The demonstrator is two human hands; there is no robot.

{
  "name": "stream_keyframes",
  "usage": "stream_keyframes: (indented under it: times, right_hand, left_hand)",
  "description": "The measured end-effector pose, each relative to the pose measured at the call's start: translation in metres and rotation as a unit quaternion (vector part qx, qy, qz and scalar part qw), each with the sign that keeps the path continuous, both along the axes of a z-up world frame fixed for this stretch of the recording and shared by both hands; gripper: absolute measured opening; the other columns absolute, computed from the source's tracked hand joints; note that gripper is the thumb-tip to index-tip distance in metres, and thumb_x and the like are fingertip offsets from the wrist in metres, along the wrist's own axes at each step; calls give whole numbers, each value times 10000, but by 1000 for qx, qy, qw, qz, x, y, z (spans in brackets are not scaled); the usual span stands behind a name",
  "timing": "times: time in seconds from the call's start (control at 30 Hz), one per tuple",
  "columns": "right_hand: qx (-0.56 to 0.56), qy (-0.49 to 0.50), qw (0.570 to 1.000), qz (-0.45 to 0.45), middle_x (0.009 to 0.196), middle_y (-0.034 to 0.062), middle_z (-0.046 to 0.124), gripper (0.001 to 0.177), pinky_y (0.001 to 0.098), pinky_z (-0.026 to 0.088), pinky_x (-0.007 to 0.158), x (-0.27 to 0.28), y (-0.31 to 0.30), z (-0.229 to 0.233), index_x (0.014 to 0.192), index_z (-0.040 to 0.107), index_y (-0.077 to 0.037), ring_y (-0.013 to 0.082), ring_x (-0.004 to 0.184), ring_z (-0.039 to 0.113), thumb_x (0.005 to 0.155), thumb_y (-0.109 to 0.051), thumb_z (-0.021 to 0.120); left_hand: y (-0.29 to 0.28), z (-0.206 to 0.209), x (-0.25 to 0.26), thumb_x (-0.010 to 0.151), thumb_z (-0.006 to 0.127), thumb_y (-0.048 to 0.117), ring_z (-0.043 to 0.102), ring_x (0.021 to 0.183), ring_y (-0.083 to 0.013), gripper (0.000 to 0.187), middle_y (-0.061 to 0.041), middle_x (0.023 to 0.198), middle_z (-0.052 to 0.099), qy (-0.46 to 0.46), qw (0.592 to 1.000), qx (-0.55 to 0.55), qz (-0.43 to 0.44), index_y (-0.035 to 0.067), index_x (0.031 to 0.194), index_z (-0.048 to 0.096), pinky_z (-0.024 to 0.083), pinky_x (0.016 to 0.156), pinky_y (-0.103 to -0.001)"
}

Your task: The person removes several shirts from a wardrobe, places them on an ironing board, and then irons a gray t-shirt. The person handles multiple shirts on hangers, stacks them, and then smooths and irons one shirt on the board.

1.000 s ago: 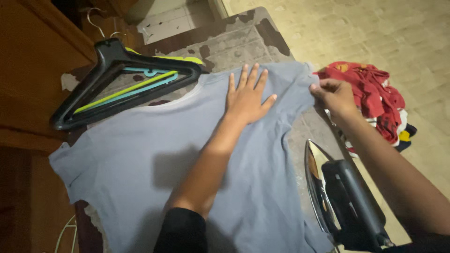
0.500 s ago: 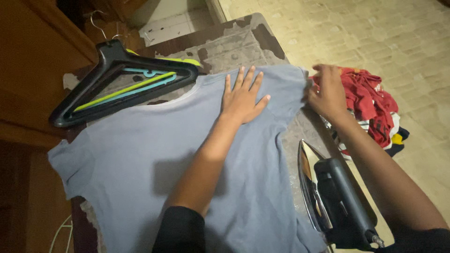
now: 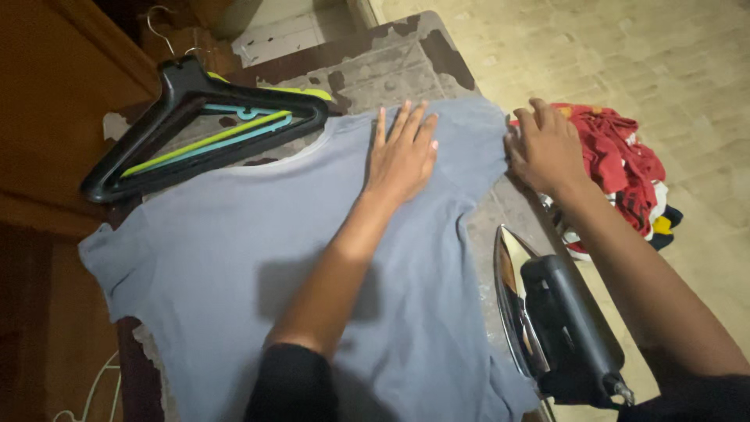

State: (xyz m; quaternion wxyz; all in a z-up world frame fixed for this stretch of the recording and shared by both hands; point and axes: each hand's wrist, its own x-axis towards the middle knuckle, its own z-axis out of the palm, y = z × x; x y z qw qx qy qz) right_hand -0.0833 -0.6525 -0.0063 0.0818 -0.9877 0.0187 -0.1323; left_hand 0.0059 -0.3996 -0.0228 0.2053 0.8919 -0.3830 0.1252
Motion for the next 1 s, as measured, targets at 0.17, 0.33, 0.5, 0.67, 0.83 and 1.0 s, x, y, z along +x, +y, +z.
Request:
stream_keyframes:
  times: [0.17, 0.33, 0.5, 0.67, 0.83, 1.0]
  right_hand:
    - [246, 5, 969, 27, 1197, 157, 680, 342, 378, 522, 940, -60, 14, 59, 1270, 643, -31, 246, 1103, 652, 999, -240, 664]
    - [369, -40, 928, 21, 1102, 96, 715, 187, 285, 509, 936, -180, 36, 116, 1185, 669, 13, 128, 1033, 662, 1055, -112, 620]
    - [338, -130, 932, 21, 1079, 71, 679, 192, 257, 501, 1018, -286, 101, 124, 1194, 606, -57, 150, 1049, 663, 1026, -137, 650]
    - [243, 43, 964, 96, 1192, 234, 664, 541, 406, 504, 971, -277, 168, 82, 1237, 595, 23, 392, 1108, 667, 781, -205, 774]
    - [26, 30, 993, 107, 1384, 363, 471, 776, 508, 462, 1013, -260, 202, 63, 1353, 445, 122, 517, 1213, 535, 798, -355, 705]
    - [110, 126, 986, 4, 1173, 309, 598, 763, 457, 531, 865, -266, 197, 56, 1433, 419, 52, 460, 1054, 620, 821, -279, 733]
  left_hand:
    - [37, 19, -50, 1021, 555, 302, 354, 1503, -356, 474, -158, 1565, 451, 44, 997, -37, -58, 68, 1434, 536, 177, 1229, -609]
    - [119, 45, -104, 996, 589, 313, 347, 1475, -414, 545, -204, 1558, 425, 54, 997, -19, -42, 29, 1455, 512, 222, 1192, -625]
    - [200, 66, -158, 951, 602, 295, 339, 1451, -467, 579, -245, 1555, 404, 103, 994, 8, 49, -4, 1436, 497, 262, 1167, -617]
    - [268, 67, -226, 989, 544, 300, 377, 1388, -513, 552, -276, 1519, 390, 94, 977, -20, 191, 9, 1453, 468, 333, 1136, -600]
    - [323, 41, -286, 885, 632, 372, 431, 1265, -498, 711, -287, 1472, 389, 121, 869, 124, 464, 72, 1502, 448, 387, 1016, -596]
    - [361, -2, -336, 843, 699, 532, 572, 1070, -394, 653, -200, 1194, 562, 115, 792, 172, 575, 95, 1320, 608, 493, 911, -500]
